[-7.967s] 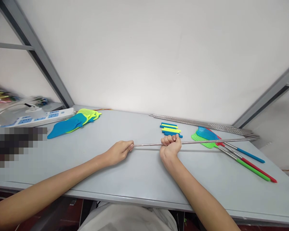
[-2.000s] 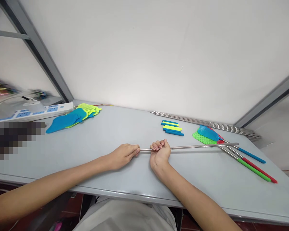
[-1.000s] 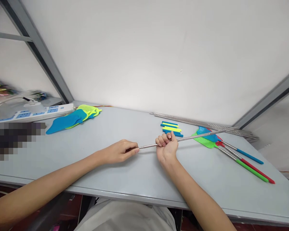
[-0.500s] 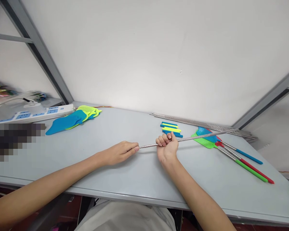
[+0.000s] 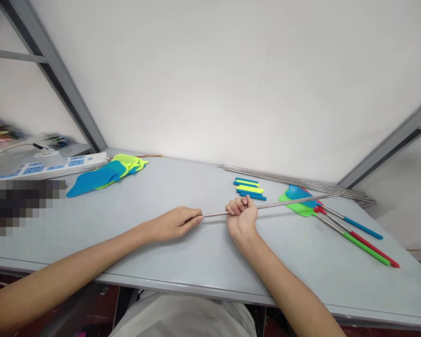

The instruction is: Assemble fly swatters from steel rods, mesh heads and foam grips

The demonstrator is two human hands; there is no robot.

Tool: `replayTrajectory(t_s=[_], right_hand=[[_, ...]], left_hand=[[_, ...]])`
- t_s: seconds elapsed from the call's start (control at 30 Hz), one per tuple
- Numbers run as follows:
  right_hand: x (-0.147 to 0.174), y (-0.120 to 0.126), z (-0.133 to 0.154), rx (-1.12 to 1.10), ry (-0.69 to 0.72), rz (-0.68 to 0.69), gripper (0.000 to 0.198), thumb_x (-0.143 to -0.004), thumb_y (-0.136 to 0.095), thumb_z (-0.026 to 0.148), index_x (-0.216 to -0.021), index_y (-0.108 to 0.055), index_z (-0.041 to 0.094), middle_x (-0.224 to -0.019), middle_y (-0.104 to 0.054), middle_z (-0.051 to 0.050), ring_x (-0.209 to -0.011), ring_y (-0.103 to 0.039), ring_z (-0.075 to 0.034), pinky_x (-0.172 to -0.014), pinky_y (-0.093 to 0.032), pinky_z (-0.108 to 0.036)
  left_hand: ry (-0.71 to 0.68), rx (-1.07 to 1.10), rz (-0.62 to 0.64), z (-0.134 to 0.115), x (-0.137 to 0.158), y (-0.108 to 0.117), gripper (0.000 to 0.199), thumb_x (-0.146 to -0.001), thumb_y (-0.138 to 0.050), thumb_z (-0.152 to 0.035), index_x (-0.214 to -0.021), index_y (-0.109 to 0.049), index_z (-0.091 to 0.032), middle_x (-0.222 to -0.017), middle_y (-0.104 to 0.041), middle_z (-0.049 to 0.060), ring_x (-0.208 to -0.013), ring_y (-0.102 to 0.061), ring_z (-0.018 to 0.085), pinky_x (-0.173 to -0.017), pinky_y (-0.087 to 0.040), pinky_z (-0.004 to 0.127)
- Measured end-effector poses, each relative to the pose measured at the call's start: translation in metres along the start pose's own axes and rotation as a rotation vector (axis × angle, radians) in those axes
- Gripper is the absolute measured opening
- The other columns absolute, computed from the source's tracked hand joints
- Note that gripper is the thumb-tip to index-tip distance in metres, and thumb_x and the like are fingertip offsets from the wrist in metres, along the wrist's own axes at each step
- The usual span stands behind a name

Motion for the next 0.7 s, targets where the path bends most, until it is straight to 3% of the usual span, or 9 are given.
replayTrajectory(t_s=[0.7], right_hand=[[0.002,0.007,-0.009,-0.038,0.012,-0.089,0.023,-0.075,-0.033,0.018,-0.054,-0.023,0.017,-0.039,-0.015,0.009,-0.032,-0.015,-0.004,-0.033,-0.018,-0.018]], left_hand=[[0.068,0.041,-0.005,0.007,0.002,-0.009,0.03,-0.086,-0.016,-0.033,-0.064,-0.032,-0.019,-0.053,-0.036,-0.003,-0.05,-0.038,0.01,-0.051,-0.03,0.022]])
Point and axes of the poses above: each hand's wrist, its own x-axis away from the middle knuckle, its own y-axis out of the back of the hand, z = x × y, the point moved 3 cm from there along -x, towards the middle knuckle
